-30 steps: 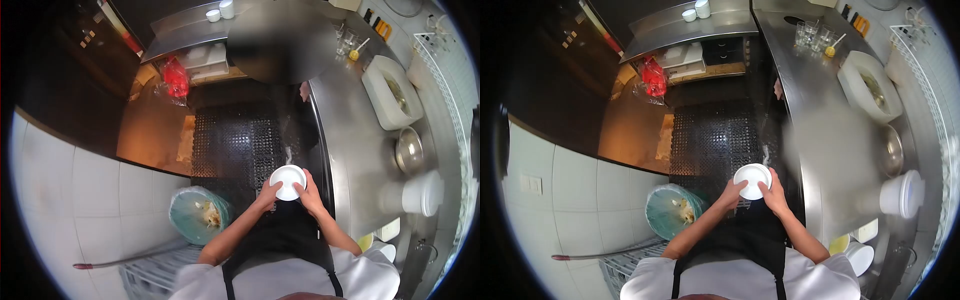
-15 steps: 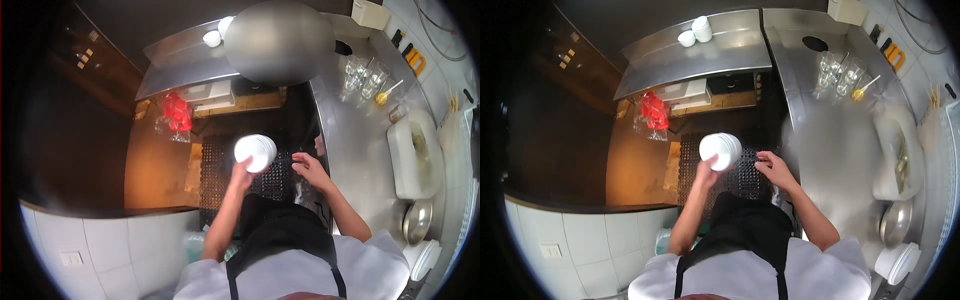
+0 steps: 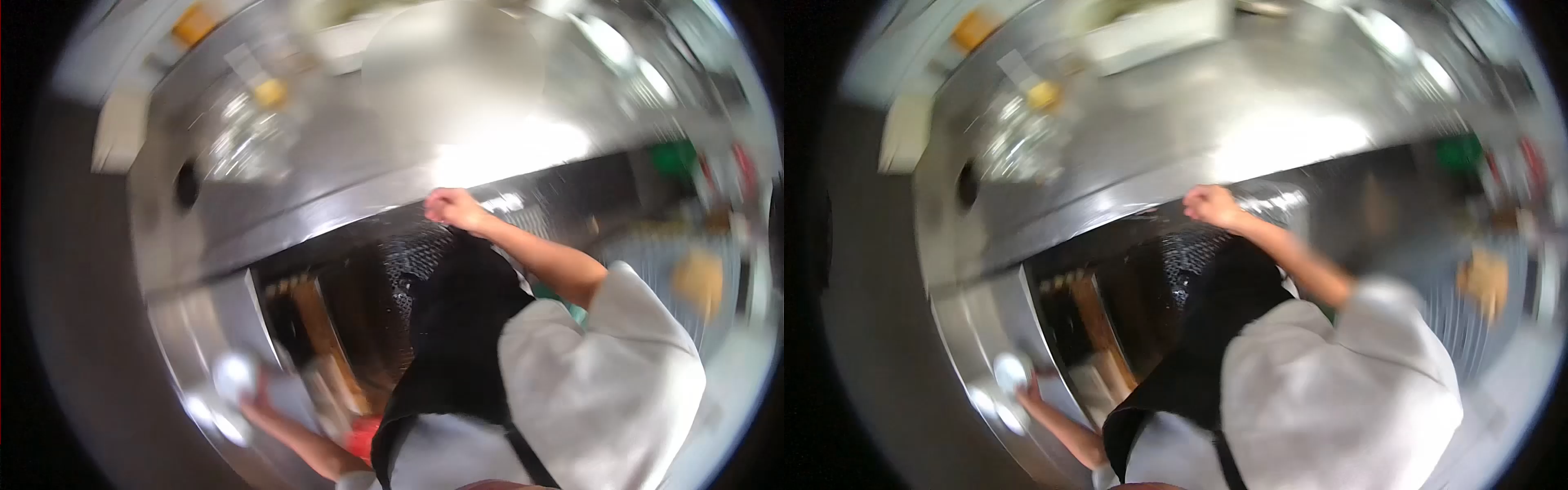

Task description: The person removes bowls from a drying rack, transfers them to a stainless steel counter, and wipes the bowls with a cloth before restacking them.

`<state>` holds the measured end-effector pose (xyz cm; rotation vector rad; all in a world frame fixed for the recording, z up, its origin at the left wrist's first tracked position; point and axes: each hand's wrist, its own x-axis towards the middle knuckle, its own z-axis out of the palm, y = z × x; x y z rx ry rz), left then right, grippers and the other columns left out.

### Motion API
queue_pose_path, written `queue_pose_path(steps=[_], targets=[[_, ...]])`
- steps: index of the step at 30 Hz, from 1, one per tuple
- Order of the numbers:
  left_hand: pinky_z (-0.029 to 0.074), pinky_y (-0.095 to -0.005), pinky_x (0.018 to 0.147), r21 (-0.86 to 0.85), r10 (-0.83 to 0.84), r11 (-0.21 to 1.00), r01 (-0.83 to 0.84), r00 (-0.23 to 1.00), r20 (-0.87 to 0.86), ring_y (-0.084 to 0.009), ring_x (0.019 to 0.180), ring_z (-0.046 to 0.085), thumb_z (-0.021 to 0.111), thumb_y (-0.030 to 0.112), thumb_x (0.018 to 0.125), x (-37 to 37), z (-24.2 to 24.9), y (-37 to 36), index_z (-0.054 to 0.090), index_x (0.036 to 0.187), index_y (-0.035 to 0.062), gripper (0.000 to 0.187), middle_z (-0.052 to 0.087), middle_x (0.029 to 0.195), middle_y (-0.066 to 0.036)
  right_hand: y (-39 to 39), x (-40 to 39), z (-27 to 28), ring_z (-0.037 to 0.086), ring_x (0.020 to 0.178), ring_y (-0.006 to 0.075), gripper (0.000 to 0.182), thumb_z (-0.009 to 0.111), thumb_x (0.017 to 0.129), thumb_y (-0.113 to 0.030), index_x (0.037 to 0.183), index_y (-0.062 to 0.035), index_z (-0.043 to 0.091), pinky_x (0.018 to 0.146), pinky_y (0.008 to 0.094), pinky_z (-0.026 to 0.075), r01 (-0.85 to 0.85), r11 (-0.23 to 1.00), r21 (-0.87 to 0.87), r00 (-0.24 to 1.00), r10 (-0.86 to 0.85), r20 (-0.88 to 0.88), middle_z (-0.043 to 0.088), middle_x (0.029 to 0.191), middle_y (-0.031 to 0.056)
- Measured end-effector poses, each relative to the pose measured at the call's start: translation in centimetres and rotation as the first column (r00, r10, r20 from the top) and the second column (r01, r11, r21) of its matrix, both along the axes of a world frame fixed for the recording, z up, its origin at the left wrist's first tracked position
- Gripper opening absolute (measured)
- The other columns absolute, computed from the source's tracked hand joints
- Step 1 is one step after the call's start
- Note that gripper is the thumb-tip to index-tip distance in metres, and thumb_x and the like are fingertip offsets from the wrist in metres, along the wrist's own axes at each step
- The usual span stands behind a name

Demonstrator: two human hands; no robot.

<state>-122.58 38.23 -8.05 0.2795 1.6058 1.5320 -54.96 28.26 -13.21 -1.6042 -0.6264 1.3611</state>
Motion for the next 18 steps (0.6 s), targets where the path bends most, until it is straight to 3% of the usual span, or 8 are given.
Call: queue_pose_path(steps=[1,4,9,13,18], targets=[[0.042,-0.069,0.098,-0.084,0.08,0.994,-0.07,0.99,0.119,-0.047,0.129,0.035,0.037,0.005,0.088,-1.4,1.8,1.9,0.033,0.143,0.0016,0.055,0.035,0.143,-0.024,-2.4,-1.1,-0.7,0.064,0.08,0.0135,0.016,0.052,0.095,-0.012,0.104,-0.0023,0.06,0.067,0.0264,0.051,0.11,0.992,-0.055,0.993,-0.107,0.046,0.067,0.089,0.0079],[0.044,-0.0677,0.095,-0.148,0.146,0.979,-0.142,0.989,0.019,-0.0457,0.124,0.039,0.039,0.005,0.088,-4.0,1.1,5.0,0.036,0.14,0.0018,0.052,0.038,0.138,-0.024,-9.2,-4.7,-3.2,0.064,0.076,0.0129,0.018,0.05,0.096,-0.014,0.107,-0.0031,0.06,0.064,0.0277,0.052,0.262,0.953,-0.154,0.965,-0.261,0.026,0.067,0.092,0.0071],[0.046,-0.0654,0.09,-0.093,0.137,0.984,-0.151,0.98,-0.141,-0.0435,0.116,0.044,0.042,0.005,0.088,-6.6,-0.2,8.1,0.041,0.135,0.0023,0.047,0.044,0.129,-0.023,-17.1,-8.6,-5.3,0.064,0.076,0.0146,0.019,0.049,0.094,-0.015,0.107,-0.0052,0.059,0.066,0.0307,0.054,0.552,0.736,-0.393,0.772,-0.629,-0.094,0.067,0.092,0.0069],[0.048,-0.0635,0.086,-0.039,0.161,0.984,-0.176,0.957,-0.242,-0.0417,0.109,0.049,0.045,0.006,0.087,-7.5,-0.5,8.7,0.046,0.131,0.0026,0.043,0.049,0.122,-0.022,-21.7,-8.2,-8.9,0.066,0.079,0.0181,0.022,0.052,0.094,-0.019,0.109,-0.0044,0.058,0.063,0.0325,0.054,0.528,0.733,-0.429,0.804,-0.594,-0.027,0.067,0.097,0.0103],[0.05,-0.0613,0.081,0.024,0.201,0.979,-0.203,0.931,-0.305,-0.0395,0.101,0.054,0.049,0.006,0.087,-5.5,-1.5,9.4,0.051,0.126,0.0031,0.039,0.055,0.113,-0.021,-29.6,-5.9,-8.6,0.067,0.081,0.021,0.026,0.053,0.094,-0.021,0.115,-0.0055,0.057,0.065,0.0325,0.055,0.628,0.593,-0.503,0.697,-0.716,0.026,0.067,0.098,0.012]])
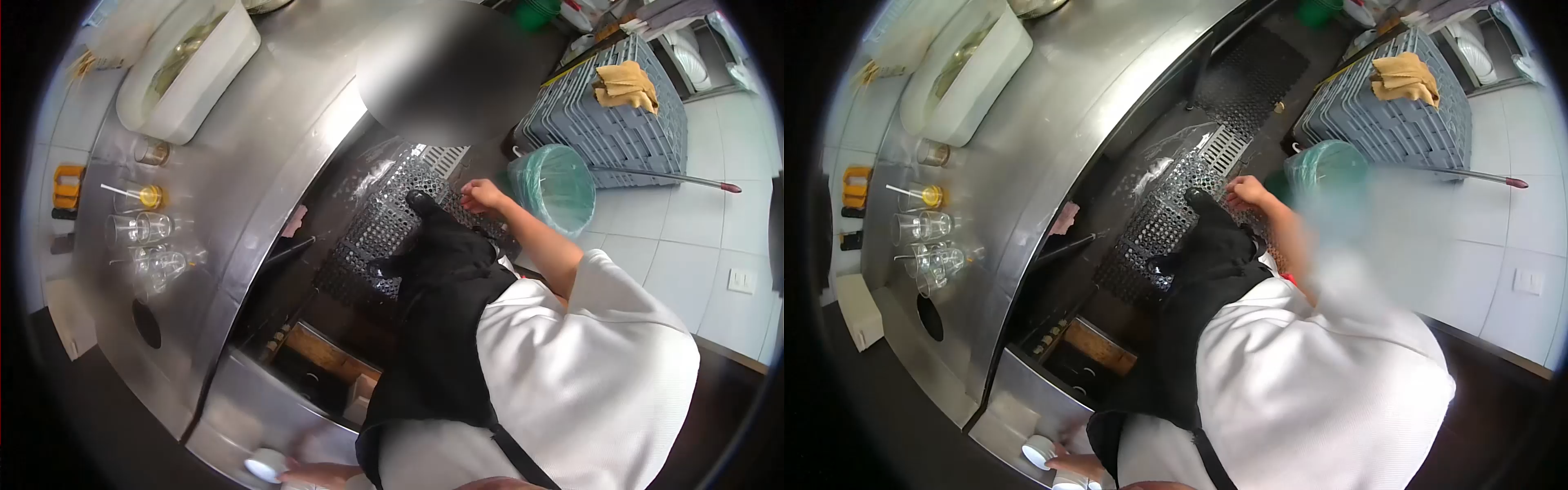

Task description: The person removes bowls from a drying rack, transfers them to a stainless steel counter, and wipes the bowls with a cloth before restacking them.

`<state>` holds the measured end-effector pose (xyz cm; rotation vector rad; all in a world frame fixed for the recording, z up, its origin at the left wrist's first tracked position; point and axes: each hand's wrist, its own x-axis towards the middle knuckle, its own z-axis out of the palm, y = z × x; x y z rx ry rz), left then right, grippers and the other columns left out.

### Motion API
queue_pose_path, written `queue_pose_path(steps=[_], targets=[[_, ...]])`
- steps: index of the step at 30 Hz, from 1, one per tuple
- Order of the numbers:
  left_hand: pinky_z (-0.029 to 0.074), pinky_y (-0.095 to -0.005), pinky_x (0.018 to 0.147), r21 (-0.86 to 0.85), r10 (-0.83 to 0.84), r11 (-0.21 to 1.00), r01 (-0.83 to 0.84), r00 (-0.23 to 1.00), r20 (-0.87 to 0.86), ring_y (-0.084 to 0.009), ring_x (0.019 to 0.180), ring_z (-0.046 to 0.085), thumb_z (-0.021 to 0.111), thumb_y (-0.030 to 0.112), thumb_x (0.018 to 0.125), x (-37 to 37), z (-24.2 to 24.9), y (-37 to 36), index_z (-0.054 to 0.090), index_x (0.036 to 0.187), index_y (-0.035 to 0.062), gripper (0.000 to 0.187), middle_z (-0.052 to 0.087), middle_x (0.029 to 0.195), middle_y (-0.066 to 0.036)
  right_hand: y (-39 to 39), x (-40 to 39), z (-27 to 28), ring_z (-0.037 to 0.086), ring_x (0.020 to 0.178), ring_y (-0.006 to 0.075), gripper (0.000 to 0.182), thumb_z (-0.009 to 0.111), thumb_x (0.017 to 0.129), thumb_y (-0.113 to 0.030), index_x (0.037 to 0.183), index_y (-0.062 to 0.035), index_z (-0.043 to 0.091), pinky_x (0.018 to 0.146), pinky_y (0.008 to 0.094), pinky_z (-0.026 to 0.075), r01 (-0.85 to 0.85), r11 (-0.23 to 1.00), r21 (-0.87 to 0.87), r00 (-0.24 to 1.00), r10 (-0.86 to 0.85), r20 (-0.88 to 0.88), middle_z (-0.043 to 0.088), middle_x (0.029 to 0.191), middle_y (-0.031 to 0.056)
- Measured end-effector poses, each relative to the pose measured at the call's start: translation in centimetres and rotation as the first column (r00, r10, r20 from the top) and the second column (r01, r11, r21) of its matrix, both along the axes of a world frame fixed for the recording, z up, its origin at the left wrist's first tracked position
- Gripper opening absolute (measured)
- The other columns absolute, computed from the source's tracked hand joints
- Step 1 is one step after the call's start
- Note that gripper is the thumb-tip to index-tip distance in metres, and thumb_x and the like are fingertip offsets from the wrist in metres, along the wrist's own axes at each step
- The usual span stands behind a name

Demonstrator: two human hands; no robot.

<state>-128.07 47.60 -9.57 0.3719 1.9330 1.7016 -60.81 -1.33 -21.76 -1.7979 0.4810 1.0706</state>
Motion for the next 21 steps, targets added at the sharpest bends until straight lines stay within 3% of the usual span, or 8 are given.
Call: queue_pose_path(steps=[6,9,12,13,15,17,18,21], targets=[[0.053,-0.0585,0.075,0.108,0.024,0.994,-0.008,0.988,-0.149,-0.0369,0.091,0.061,0.053,0.006,0.087,6.6,0.2,-0.8,0.057,0.12,0.0036,0.033,0.062,0.103,-0.02,-8.2,1.8,-3.7,0.068,0.066,0.0201,0.02,0.054,0.093,-0.019,0.103,-0.0051,0.063,0.052,0.0329,0.055,-0.035,0.956,-0.292,0.992,0.068,0.104,0.068,0.082,0.0082],[0.055,-0.0572,0.072,0.202,0.011,0.978,0.045,0.963,-0.268,-0.0356,0.086,0.065,0.055,0.006,0.087,13.8,-0.3,-1.5,0.06,0.117,0.0039,0.03,0.065,0.097,-0.02,-11.4,2.6,-4.9,0.067,0.065,0.0187,0.021,0.054,0.093,-0.02,0.104,-0.0056,0.063,0.052,0.0321,0.054,-0.036,0.964,-0.263,0.999,0.043,0.023,0.068,0.082,0.0073],[0.059,-0.0498,0.064,0.214,-0.198,0.924,0.316,0.875,-0.441,-0.0353,0.084,0.067,0.057,0.009,0.088,28.1,-0.4,-3.6,0.061,0.113,0.0026,0.026,0.067,0.094,-0.023,-14.8,5.0,-7.2,0.066,0.063,0.0173,0.019,0.051,0.091,-0.017,0.104,-0.0068,0.062,0.05,0.0314,0.053,-0.049,0.97,-0.237,0.996,0.03,-0.08,0.068,0.083,0.007],[0.06,-0.0449,0.061,0.302,-0.387,0.76,0.575,0.775,-0.5,-0.0367,0.084,0.067,0.055,0.015,0.092,30.9,-1.8,-3.0,0.06,0.112,0.0016,0.025,0.067,0.093,-0.024,-16.0,6.1,-7.7,0.066,0.062,0.017,0.02,0.05,0.091,-0.015,0.103,-0.0071,0.062,0.049,0.0311,0.052,-0.016,0.977,-0.213,0.996,-0.003,-0.088,0.067,0.083,0.0068],[0.059,-0.0394,0.059,0.35,-0.619,0.495,0.795,0.605,-0.501,-0.0311,0.079,0.068,0.054,0.017,0.092,40.7,-1.9,-3.4,0.06,0.11,-0.0011,0.026,0.068,0.093,-0.021,-19.1,9.2,-8.6,0.065,0.061,0.0164,0.021,0.047,0.089,-0.012,0.103,-0.0077,0.062,0.047,0.0304,0.051,0.059,0.984,-0.17,0.991,-0.078,-0.106,0.067,0.083,0.0064],[0.056,-0.0334,0.063,0.124,-0.621,0.471,0.873,0.428,-0.656,-0.0262,0.081,0.066,0.054,0.018,0.091,51.0,-1.7,-3.5,0.059,0.112,-0.0058,0.032,0.067,0.096,-0.017,-22.9,12.7,-9.9,0.063,0.057,0.0142,0.017,0.05,0.087,-0.016,0.095,-0.0094,0.064,0.045,0.0315,0.048,0.152,0.983,-0.106,0.988,-0.155,-0.024,0.065,0.073,0.0033],[0.052,-0.0344,0.067,0.117,-0.722,0.527,0.842,0.516,-0.461,-0.0263,0.083,0.065,0.056,0.005,0.089,58.6,1.4,-7.0,0.057,0.121,-0.002,0.033,0.067,0.099,-0.016,-24.2,14.7,-9.9,0.062,0.056,0.0137,0.016,0.051,0.088,-0.016,0.094,-0.0086,0.063,0.045,0.0305,0.048,0.212,0.972,-0.101,0.977,-0.211,0.016,0.065,0.073,0.0033],[0.051,-0.0283,0.068,0.1,-0.829,0.296,0.95,0.308,-0.467,-0.0193,0.082,0.062,0.051,0.01,0.095,73.8,3.6,-12.5,0.056,0.118,-0.0028,0.027,0.064,0.098,-0.012,-26.9,21.1,-8.0,0.061,0.058,0.0133,0.014,0.05,0.09,-0.015,0.093,-0.0081,0.062,0.048,0.0287,0.047,0.308,0.95,-0.04,0.934,-0.295,0.201,0.063,0.075,0.0035]])
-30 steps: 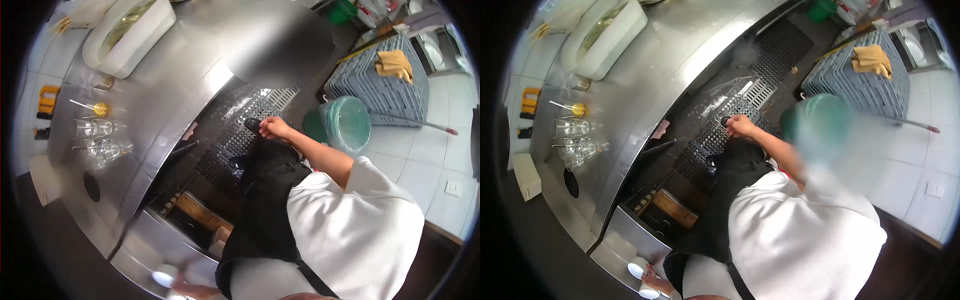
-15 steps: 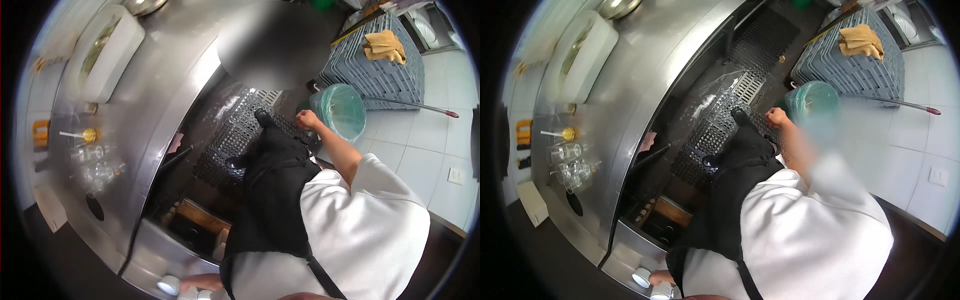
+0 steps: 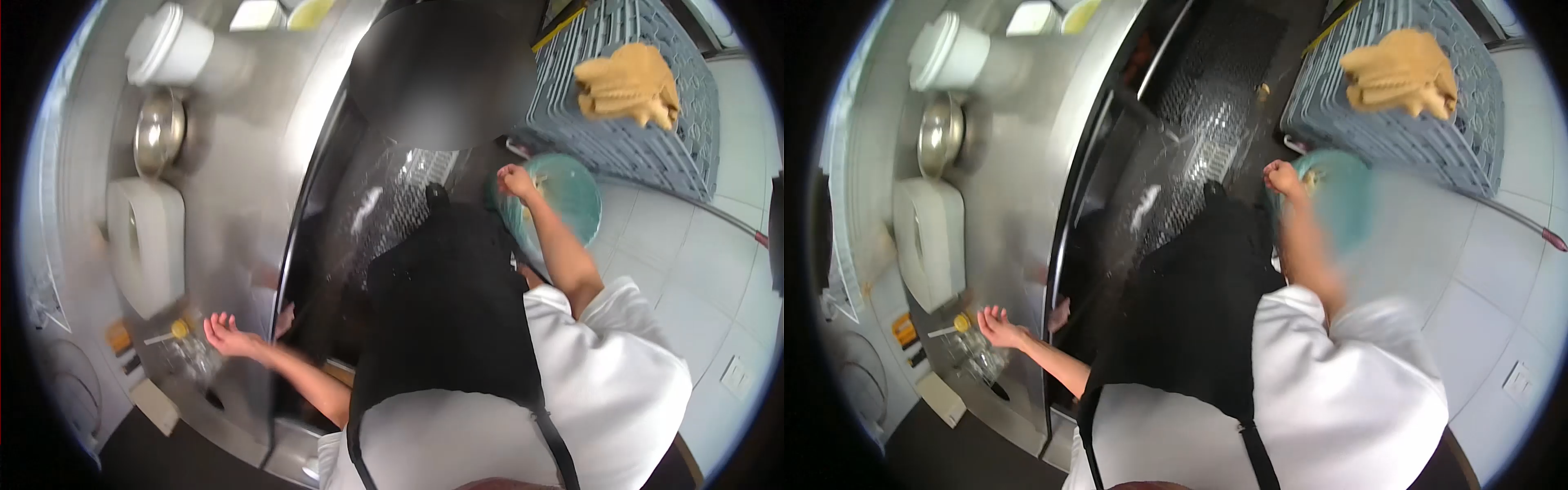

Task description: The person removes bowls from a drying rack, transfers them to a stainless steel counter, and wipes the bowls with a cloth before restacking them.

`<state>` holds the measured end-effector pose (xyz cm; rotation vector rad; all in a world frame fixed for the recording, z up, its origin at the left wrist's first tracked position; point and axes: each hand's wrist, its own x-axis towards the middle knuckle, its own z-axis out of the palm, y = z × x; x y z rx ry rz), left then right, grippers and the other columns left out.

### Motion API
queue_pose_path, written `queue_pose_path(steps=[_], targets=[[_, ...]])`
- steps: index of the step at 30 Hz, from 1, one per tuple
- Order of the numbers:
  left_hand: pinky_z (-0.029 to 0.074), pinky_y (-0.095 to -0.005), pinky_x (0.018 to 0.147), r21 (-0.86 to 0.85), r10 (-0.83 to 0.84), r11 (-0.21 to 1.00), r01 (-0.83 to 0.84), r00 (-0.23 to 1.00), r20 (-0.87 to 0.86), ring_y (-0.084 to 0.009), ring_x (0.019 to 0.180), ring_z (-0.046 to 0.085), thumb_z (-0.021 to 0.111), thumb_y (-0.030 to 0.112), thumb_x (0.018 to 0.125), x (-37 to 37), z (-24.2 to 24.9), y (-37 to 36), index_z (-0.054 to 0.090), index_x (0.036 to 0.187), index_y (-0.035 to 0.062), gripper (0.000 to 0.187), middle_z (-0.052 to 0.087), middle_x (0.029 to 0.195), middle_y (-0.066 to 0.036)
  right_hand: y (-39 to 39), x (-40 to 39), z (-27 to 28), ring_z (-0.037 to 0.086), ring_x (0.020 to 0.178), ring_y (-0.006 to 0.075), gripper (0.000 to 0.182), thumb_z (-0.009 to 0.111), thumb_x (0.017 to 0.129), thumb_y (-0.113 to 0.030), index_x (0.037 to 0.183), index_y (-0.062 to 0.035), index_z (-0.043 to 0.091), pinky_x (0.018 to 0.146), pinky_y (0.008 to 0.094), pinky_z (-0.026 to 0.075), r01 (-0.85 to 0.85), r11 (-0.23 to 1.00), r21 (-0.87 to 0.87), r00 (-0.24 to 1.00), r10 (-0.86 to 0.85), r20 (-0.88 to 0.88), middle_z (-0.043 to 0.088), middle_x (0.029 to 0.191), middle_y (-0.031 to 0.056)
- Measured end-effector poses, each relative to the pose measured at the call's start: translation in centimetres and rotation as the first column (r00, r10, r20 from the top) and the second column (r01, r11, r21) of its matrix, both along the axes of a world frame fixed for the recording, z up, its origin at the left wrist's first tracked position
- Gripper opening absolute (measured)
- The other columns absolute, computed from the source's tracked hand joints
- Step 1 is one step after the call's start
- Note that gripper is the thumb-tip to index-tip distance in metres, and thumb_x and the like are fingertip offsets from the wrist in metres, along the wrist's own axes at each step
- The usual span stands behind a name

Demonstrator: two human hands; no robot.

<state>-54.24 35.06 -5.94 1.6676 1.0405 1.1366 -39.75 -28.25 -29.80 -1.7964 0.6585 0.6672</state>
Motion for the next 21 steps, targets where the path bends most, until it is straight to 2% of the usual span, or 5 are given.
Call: queue_pose_path(steps=[4,6,7,19,21], targets=[[0.05,-0.0274,0.064,0.086,-0.304,0.947,0.309,0.95,-0.071,-0.0145,0.078,0.061,0.049,0.01,0.098,14.4,-0.1,-4.6,0.059,0.115,0.0004,0.022,0.065,0.098,-0.009,0.0,7.2,1.6,0.059,0.061,0.0116,0.018,0.053,0.096,-0.022,0.085,-0.0084,0.059,0.05,0.0276,0.045,0.011,0.996,0.087,0.923,-0.043,0.382,0.061,0.071,0.0019],[0.049,-0.0263,0.063,0.102,-0.401,0.909,0.405,0.914,-0.057,-0.0127,0.078,0.061,0.05,0.012,0.098,20.2,0.4,-7.0,0.06,0.113,0.0007,0.021,0.065,0.098,-0.008,0.0,12.3,4.7,0.061,0.065,0.0101,0.013,0.053,0.094,-0.017,0.089,-0.0077,0.06,0.053,0.0257,0.046,-0.209,0.978,0.027,0.95,0.196,0.242,0.062,0.075,0.0013],[0.049,-0.0259,0.064,0.094,-0.435,0.895,0.437,0.899,-0.044,-0.0124,0.078,0.061,0.051,0.013,0.098,23.0,0.7,-8.1,0.06,0.114,0.001,0.022,0.065,0.099,-0.007,1.3,14.2,6.0,0.061,0.066,0.0099,0.011,0.053,0.093,-0.014,0.092,-0.0073,0.061,0.054,0.0252,0.046,-0.069,0.986,0.154,0.978,0.036,0.205,0.063,0.079,0.0009],[0.05,-0.0277,0.074,0.112,-0.663,0.749,0.653,0.735,0.145,-0.0154,0.081,0.063,0.053,0.009,0.096,53.4,7.9,-18.1,0.061,0.111,-0.0005,0.019,0.065,0.1,-0.009,4.4,45.9,26.0,0.062,0.081,0.0124,0.026,0.056,0.094,-0.016,0.114,0.0001,0.057,0.07,0.0256,0.05,-0.206,0.943,0.261,0.825,0.024,0.564,0.067,0.098,0.0072],[0.05,-0.0296,0.078,0.256,-0.732,0.671,0.696,0.676,0.084,-0.017,0.086,0.063,0.055,0.008,0.094,59.3,10.8,-19.3,0.061,0.109,-0.002,0.019,0.065,0.102,-0.01,4.3,50.9,30.2,0.062,0.081,0.0126,0.028,0.057,0.095,-0.018,0.116,-0.0006,0.057,0.071,0.0256,0.05,-0.244,0.929,0.277,0.802,0.032,0.597,0.066,0.099,0.0075]])
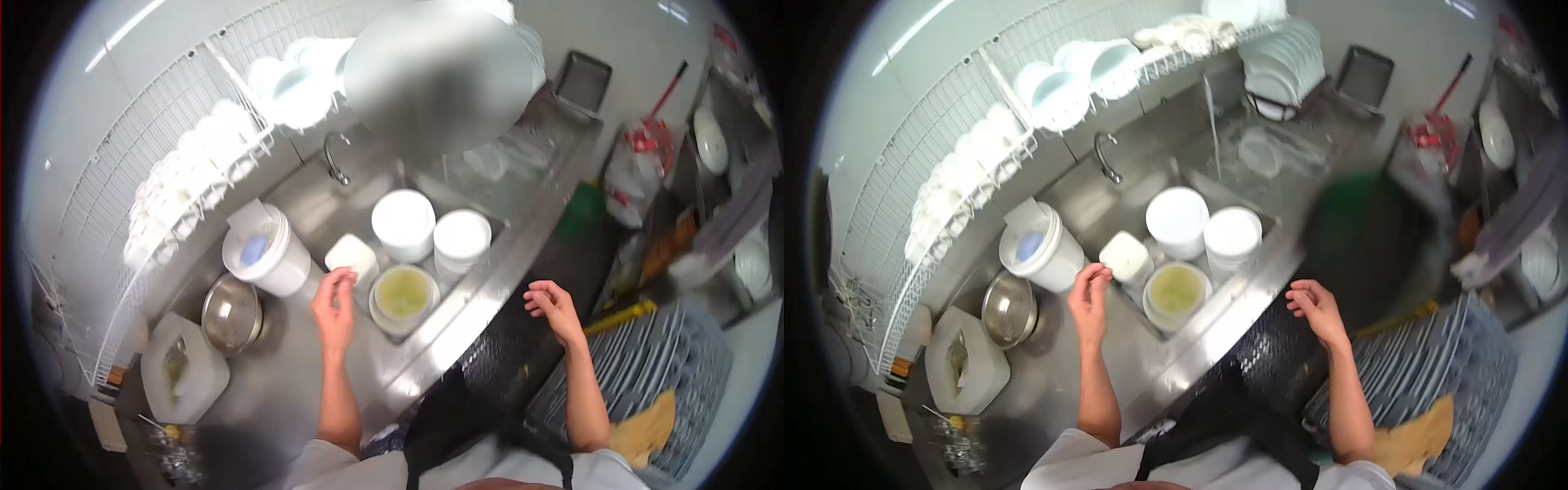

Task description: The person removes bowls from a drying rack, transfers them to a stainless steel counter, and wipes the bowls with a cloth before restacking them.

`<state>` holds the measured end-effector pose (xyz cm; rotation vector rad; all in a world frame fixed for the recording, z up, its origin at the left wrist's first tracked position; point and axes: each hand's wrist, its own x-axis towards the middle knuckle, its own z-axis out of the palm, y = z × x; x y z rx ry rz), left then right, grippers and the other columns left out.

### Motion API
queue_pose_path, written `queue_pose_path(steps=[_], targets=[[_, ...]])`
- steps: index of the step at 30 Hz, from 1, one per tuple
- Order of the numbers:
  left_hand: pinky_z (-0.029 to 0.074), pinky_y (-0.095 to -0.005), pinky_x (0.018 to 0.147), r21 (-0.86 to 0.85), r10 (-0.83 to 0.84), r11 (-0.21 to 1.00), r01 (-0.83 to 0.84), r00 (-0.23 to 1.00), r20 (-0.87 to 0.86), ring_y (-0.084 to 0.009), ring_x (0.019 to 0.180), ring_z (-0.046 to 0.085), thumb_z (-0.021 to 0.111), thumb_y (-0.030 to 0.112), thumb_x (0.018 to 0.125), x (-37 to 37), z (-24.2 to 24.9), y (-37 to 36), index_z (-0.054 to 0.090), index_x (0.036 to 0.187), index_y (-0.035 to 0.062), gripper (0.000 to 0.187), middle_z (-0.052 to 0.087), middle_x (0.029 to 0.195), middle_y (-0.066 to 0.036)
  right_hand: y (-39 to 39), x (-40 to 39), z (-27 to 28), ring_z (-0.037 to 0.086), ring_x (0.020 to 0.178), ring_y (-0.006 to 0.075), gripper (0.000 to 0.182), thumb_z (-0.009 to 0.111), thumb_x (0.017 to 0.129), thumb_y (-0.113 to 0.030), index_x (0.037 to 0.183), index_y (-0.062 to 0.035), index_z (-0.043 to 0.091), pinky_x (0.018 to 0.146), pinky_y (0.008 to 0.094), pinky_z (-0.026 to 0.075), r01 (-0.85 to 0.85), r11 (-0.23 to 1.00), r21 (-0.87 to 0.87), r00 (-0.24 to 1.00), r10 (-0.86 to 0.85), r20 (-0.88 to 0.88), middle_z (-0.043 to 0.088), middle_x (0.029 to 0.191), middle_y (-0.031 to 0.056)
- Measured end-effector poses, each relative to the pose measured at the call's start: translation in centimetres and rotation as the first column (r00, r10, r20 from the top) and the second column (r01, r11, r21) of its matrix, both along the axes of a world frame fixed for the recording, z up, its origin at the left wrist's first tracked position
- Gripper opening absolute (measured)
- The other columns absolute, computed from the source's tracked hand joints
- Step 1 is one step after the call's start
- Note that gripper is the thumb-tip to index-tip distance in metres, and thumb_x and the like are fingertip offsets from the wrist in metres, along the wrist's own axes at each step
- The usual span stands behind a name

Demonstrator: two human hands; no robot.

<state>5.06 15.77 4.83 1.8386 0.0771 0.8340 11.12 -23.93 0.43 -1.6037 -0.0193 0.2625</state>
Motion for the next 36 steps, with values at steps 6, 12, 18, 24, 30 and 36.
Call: queue_pose_path(steps=[6,12,18,24,30,36], targets=[[0.044,-0.0391,0.094,0.627,-0.058,0.772,-0.101,0.972,0.228,-0.0328,0.107,0.057,0.062,0.004,0.082,12.3,15.1,-0.7,0.062,0.11,0.0012,0.028,0.063,0.111,-0.014,6.0,15.7,12.4,0.061,0.084,0.0123,0.034,0.057,0.095,-0.026,0.121,-0.0042,0.055,0.071,0.0265,0.05,-0.107,0.994,0.017,0.94,0.095,0.327,0.065,0.104,0.0056],[0.039,-0.0448,0.102,0.833,0.293,0.215,-0.51,0.847,0.443,-0.0404,0.119,0.05,0.067,0.015,0.081,23.3,24.1,2.4,0.058,0.117,-0.0036,0.042,0.057,0.124,-0.024,21.7,32.6,27.2,0.061,0.087,0.0118,0.035,0.061,0.092,-0.027,0.115,-0.001,0.058,0.071,0.0248,0.048,-0.362,0.932,0.022,0.687,0.251,0.682,0.065,0.1,0.0057],[0.039,-0.0444,0.104,0.902,0.51,0.387,-0.191,0.859,-0.037,-0.0454,0.121,0.049,0.069,0.016,0.077,30.1,26.8,3.0,0.048,0.125,-0.0113,0.059,0.048,0.129,-0.035,42.3,47.4,33.8,0.067,0.091,0.0321,0.057,0.052,0.092,-0.048,0.123,-0.0001,0.054,0.076,0.0437,0.055,0.035,0.786,-0.617,0.443,0.541,0.715,0.065,0.114,0.017],[0.044,-0.0461,0.097,0.781,0.642,0.603,-0.163,0.681,-0.353,-0.045,0.116,0.052,0.059,0.011,0.079,32.7,28.1,1.6,0.045,0.127,-0.0089,0.054,0.052,0.121,-0.036,50.6,50.9,32.3,0.06,0.106,0.0471,0.065,0.045,0.091,-0.052,0.127,0.0019,0.052,0.086,0.0548,0.053,-0.637,0.588,-0.499,0.584,0.79,0.186,0.054,0.129,0.0241],[0.031,-0.0423,0.112,0.759,0.56,0.629,-0.171,0.777,-0.289,-0.0441,0.132,0.037,0.047,-0.001,0.071,34.3,26.7,0.6,0.039,0.137,-0.0085,0.068,0.043,0.131,-0.04,55.0,53.2,31.8,0.061,0.105,0.0341,0.045,0.043,0.091,-0.036,0.112,-0.0011,0.062,0.085,0.0487,0.049,-0.502,0.586,-0.636,0.287,0.807,0.516,0.062,0.117,0.0208],[0.033,-0.0431,0.109,0.667,0.613,0.655,-0.354,0.765,-0.195,-0.0476,0.128,0.041,0.049,0.003,0.07,34.7,26.0,-0.6,0.041,0.136,-0.0092,0.067,0.042,0.129,-0.043,57.5,52.8,32.4,0.057,0.113,0.036,0.053,0.047,0.085,-0.045,0.114,-0.0049,0.065,0.096,0.0427,0.045,-0.139,0.542,-0.829,-0.04,0.833,0.551,0.062,0.123,0.0175]])
